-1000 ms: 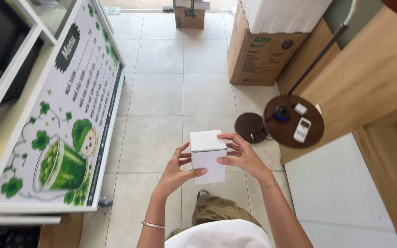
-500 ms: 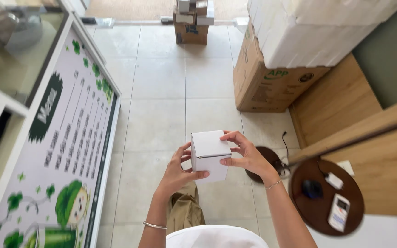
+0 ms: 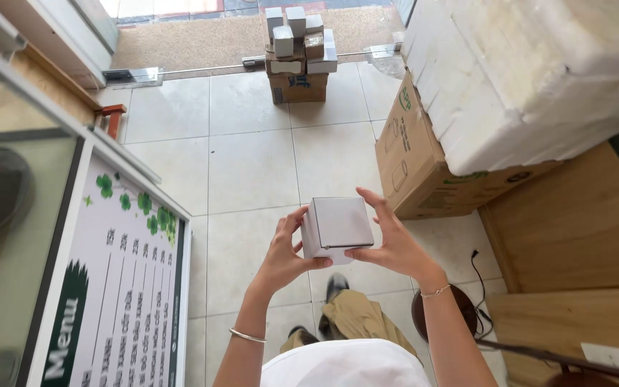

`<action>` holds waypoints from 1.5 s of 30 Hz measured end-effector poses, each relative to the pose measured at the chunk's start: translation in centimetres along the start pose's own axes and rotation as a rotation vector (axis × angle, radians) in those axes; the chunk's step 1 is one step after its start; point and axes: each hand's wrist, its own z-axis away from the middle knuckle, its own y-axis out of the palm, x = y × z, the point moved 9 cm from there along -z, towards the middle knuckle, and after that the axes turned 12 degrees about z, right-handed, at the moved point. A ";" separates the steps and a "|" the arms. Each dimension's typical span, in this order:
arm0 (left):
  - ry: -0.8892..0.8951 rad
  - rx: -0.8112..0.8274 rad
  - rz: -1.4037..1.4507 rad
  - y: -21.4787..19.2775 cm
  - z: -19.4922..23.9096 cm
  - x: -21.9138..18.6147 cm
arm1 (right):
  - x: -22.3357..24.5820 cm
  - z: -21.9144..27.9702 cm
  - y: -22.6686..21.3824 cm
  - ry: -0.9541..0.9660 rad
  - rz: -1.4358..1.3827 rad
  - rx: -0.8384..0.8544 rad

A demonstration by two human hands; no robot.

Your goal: Organizing small boxes and placing decorative flower-shaped candles onto display shelves.

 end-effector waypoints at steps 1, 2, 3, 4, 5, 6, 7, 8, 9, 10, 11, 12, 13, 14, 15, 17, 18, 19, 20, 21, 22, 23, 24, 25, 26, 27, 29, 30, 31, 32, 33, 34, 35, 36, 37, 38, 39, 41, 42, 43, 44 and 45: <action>-0.004 -0.001 0.003 -0.5 -2.2 -0.1 | -0.5 -2.3 -0.5 0.003 0.000 0.004; 0.002 -0.003 -0.015 -1.0 -4.5 -0.2 | -0.6 -4.6 -1.0 -0.043 0.080 0.004; 0.011 -0.010 -0.032 -1.5 -6.8 -0.4 | -0.8 -7.1 -1.6 -0.094 0.163 0.006; 0.010 -0.016 -0.028 -2.1 -9.3 -0.7 | -1.9 -9.8 -2.2 -0.096 0.165 0.012; 0.013 -0.026 -0.051 -2.6 -11.8 -0.9 | -2.5 -12.4 -2.7 -0.167 0.267 0.011; 0.016 -0.035 -0.074 -3.2 -14.4 -1.2 | -3.2 -15.0 -3.2 -0.238 0.368 0.009; 0.018 -0.043 -0.069 -3.6 -17.3 -1.2 | -3.8 -17.9 -4.1 -0.245 0.372 0.015; 0.030 -0.051 -0.070 -4.1 -20.3 -1.4 | -4.4 -20.8 -4.9 -0.239 0.419 0.031; 0.039 -0.059 -0.072 -4.5 -22.9 -1.6 | -5.1 -23.4 -5.6 -0.232 0.464 0.048; 0.039 -0.066 -0.067 -4.7 -25.4 -1.8 | -5.9 -26.1 -6.5 -0.237 0.467 0.054; 0.045 -0.071 -0.070 -5.0 -27.9 -2.2 | -6.6 -28.6 -7.4 -0.259 0.489 0.054; 0.051 -0.075 -0.073 -5.3 -30.3 -2.5 | -7.3 -31.1 -8.2 -0.281 0.510 0.053; 0.050 -0.078 -0.071 -5.6 -32.8 -3.1 | -7.8 -33.5 -9.1 -0.283 0.510 0.056; 0.065 -0.087 -0.085 -6.0 -35.2 -3.8 | -8.3 -35.7 -9.8 -0.289 0.502 0.066; 0.067 -0.094 -0.097 -6.2 -37.0 -4.2 | -8.9 -37.4 -10.1 -0.288 0.488 0.086; 0.063 -0.102 -0.108 -7.1 -40.8 -4.0 | -10.2 -41.4 -10.8 -0.262 0.502 0.113; 0.072 -0.109 -0.123 -7.5 -42.8 -4.0 | -10.9 -43.5 -11.2 -0.242 0.523 0.127; 0.064 -0.106 -0.118 -7.9 -44.7 -3.8 | -11.5 -45.4 -11.5 -0.235 0.522 0.135; 0.063 -0.106 -0.134 -8.4 -46.7 -3.6 | -12.1 -47.3 -11.6 -0.230 0.549 0.145; 0.061 -0.103 -0.153 -9.0 -48.6 -3.4 | -12.6 -49.2 -11.7 -0.223 0.574 0.153; 0.051 -0.097 -0.149 -9.7 -50.6 -3.1 | -13.2 -51.1 -11.7 -0.213 0.570 0.160; 0.051 -0.071 -0.166 -10.3 -52.7 -3.0 | -13.7 -53.1 -11.8 -0.210 0.567 0.165; 0.050 -0.045 -0.183 -10.9 -54.9 -2.8 | -14.1 -55.3 -11.9 -0.206 0.564 0.171; 0.048 -0.039 -0.180 -11.9 -57.3 -2.6 | -14.8 -57.5 -11.7 -0.200 0.565 0.172; 0.051 -0.006 -0.184 -12.6 -59.7 -2.4 | -16.1 -59.8 -11.5 -0.125 0.548 0.207; 0.054 0.027 -0.188 -13.5 -62.2 -2.2 | -17.3 -62.1 -11.2 -0.050 0.530 0.242; 0.038 0.057 -0.182 -15.3 -67.5 -1.4 | -18.4 -67.1 -11.5 -0.029 0.500 0.229; 0.025 0.080 -0.179 -16.3 -70.3 -1.1 | -18.8 -69.9 -11.7 -0.016 0.469 0.215; 0.016 0.080 -0.171 -17.4 -72.6 -0.6 | -19.3 -72.3 -11.7 -0.010 0.470 0.225; 0.031 0.110 -0.188 -18.2 -74.8 -0.4 | -19.7 -74.7 -12.0 -0.006 0.450 0.204; 0.049 0.132 -0.205 -19.2 -77.3 -0.1 | -20.1 -77.6 -12.3 -0.011 0.432 0.184; 0.045 0.123 -0.199 -20.4 -79.7 -0.5 | -20.3 -79.8 -12.5 -0.015 0.434 0.195; 0.007 0.161 -0.261 -21.2 -82.1 -0.5 | -20.8 -82.0 -13.0 0.015 0.409 0.181; -0.031 0.199 -0.322 -22.0 -84.5 -0.3 | -21.5 -84.1 -13.4 0.045 0.384 0.168; -0.039 0.195 -0.317 -22.8 -86.4 0.9 | -22.9 -86.1 -13.2 0.045 0.383 0.178; -0.121 0.194 -0.363 -23.6 -88.2 2.9 | -24.5 -87.9 -13.3 0.059 0.372 0.141; -0.201 0.197 -0.410 -24.3 -90.1 5.1 | -26.3 -89.8 -13.3 0.075 0.361 0.100; -0.237 0.140 -0.423 -25.5 -93.7 9.0 | -30.1 -93.2 -12.6 0.076 0.377 0.091; -0.268 0.083 -0.440 -26.4 -95.3 11.2 | -32.1 -94.7 -12.1 0.074 0.393 0.076; -0.264 0.082 -0.447 -26.9 -97.3 12.6 | -33.9 -96.6 -11.2 0.071 0.390 0.070; -0.275 0.033 -0.489 -27.8 -99.3 14.1 | -36.1 -98.4 -10.2 0.091 0.397 0.081; -0.291 -0.016 -0.524 -28.2 -100.8 15.8 | -38.4 -99.7 -9.2 0.113 0.406 0.099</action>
